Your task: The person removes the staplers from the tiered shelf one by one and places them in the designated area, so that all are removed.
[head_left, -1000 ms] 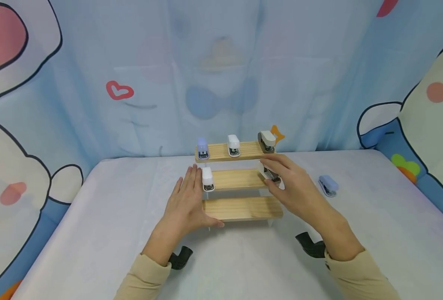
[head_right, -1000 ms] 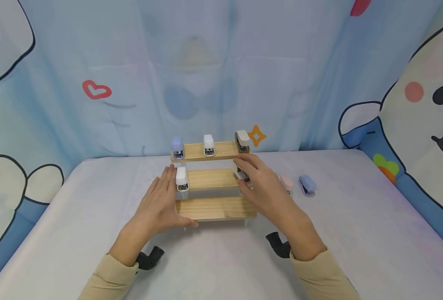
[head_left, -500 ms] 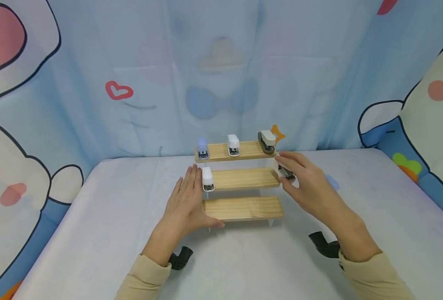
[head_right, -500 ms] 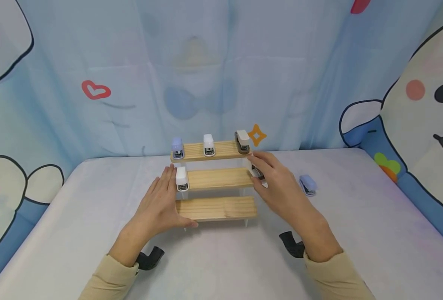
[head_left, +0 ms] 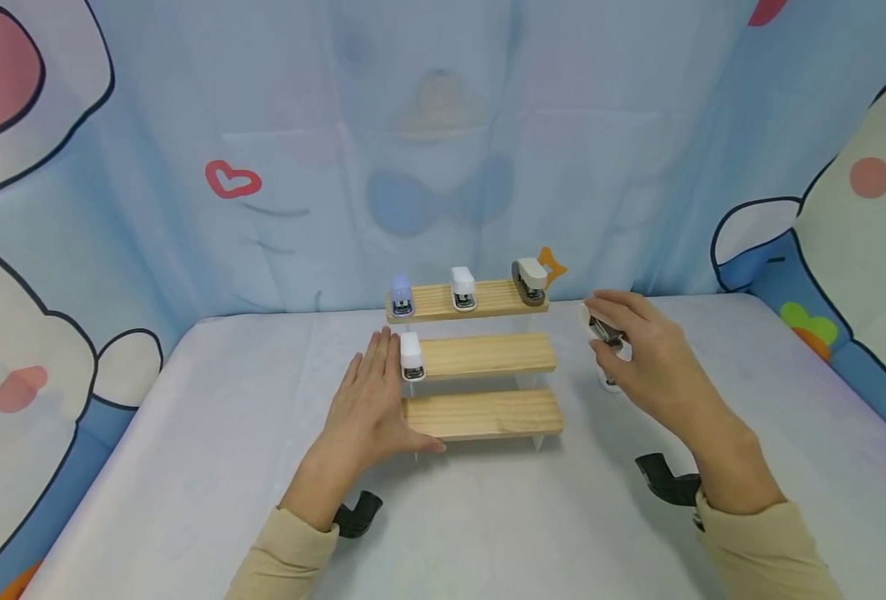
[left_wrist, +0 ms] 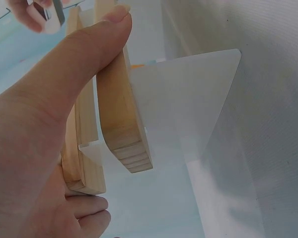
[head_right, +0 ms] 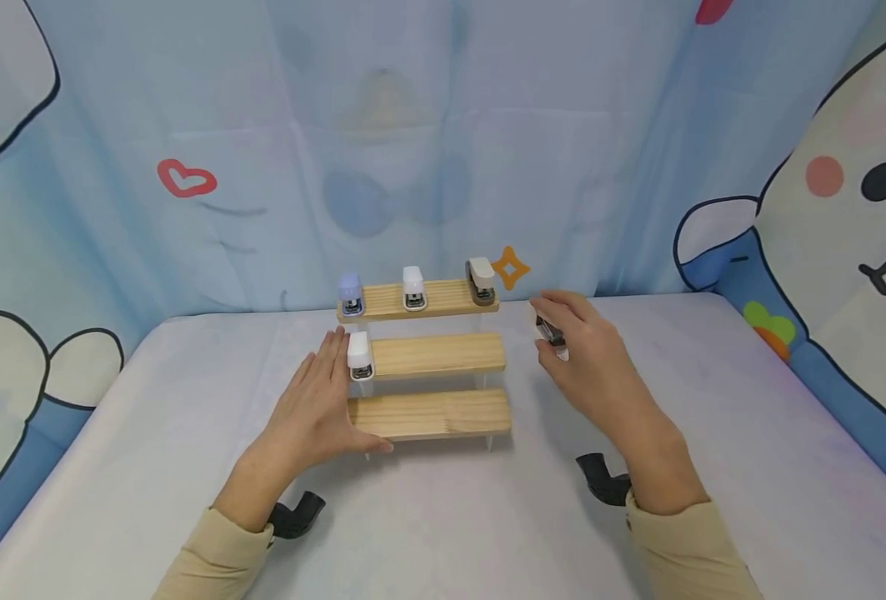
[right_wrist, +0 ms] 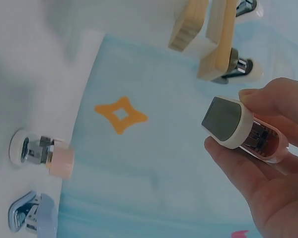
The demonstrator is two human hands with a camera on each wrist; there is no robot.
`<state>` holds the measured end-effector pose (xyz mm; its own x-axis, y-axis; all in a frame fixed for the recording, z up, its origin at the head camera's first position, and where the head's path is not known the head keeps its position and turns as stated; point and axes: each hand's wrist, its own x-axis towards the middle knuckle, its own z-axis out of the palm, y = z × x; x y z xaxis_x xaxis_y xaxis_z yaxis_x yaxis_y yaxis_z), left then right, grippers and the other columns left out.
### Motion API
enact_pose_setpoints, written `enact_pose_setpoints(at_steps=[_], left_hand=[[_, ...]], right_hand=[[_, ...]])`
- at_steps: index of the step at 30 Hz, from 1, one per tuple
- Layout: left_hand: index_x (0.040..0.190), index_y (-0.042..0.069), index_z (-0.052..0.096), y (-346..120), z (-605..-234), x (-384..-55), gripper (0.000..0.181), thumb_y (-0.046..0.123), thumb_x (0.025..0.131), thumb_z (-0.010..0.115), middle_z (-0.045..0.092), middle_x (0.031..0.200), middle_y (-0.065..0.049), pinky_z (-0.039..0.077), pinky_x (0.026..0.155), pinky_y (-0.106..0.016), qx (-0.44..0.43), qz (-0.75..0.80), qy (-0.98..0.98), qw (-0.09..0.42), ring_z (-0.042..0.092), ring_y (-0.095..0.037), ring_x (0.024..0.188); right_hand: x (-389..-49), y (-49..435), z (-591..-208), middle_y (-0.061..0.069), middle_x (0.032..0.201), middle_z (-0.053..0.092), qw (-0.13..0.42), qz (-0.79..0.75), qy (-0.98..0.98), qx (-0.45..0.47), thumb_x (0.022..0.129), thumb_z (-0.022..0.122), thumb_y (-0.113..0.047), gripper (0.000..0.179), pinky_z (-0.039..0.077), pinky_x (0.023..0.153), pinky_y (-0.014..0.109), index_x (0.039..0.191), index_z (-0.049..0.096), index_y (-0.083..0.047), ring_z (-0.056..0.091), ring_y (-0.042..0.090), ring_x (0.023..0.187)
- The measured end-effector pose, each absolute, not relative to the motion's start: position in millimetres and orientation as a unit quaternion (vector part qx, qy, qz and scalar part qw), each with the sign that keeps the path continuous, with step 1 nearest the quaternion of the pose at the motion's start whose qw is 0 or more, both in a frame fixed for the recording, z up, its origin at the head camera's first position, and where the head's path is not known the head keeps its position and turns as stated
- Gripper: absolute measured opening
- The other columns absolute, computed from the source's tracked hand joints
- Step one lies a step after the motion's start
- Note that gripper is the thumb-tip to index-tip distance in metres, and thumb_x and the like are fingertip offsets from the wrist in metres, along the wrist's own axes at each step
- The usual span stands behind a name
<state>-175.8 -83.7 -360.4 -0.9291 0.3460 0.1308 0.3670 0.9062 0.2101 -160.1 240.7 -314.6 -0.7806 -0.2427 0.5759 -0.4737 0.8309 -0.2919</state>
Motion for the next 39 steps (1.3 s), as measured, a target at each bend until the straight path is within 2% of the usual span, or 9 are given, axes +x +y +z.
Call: enact_pose_setpoints(at_steps=[6,12,21,39], left_hand=[[0.158,-0.002,0.004,-84.6,-359.3,-176.8,0.151,0.073,0.054,0.084,0.005,0.167,-0.018,0.015,0.126,-0.048,-0.181,-0.114,-0.976,0.045,0.006,-0.029,0.156],[0.158,-0.002,0.004,-85.1,-358.5,-176.5,0.151,0.072,0.054,0.085,0.004,0.167,-0.017,0.014,0.126,-0.047,-0.181,-0.119,-0.975,0.044,0.006,-0.029,0.156],[0.158,-0.002,0.004,-85.3,-357.9,-176.6,0.151,0.072,0.054,0.085,0.004,0.167,-0.017,0.014,0.126,-0.048,-0.184,-0.121,-0.974,0.046,0.007,-0.029,0.156],[0.157,-0.003,0.008,-83.2,-360.0,-174.5,0.149,0.072,0.054,0.085,0.007,0.167,-0.018,0.015,0.126,-0.048,-0.18,-0.119,-0.975,0.049,0.007,-0.029,0.156]], right_hand=[[-159.9,251.3,-313.7,0.024,0.138,0.052,0.256,0.22,-0.926,0.167,0.083,0.069,0.008,0.053,0.053,0.085,0.057,0.134,0.056,0.005,0.057,0.041,0.117],[-160.9,261.2,-313.7,0.025,0.138,0.052,0.261,0.215,-0.928,0.154,0.084,0.068,0.009,0.051,0.053,0.082,0.057,0.133,0.056,0.006,0.058,0.042,0.112],[-160.9,277.9,-312.7,0.027,0.139,0.051,0.256,0.222,-0.934,0.118,0.083,0.067,0.011,0.051,0.051,0.084,0.063,0.133,0.056,0.006,0.054,0.046,0.117],[-168.0,309.2,-323.8,0.029,0.14,0.048,0.238,0.207,-0.943,0.108,0.084,0.065,0.01,0.051,0.048,0.085,0.065,0.134,0.054,0.008,0.052,0.048,0.116]])
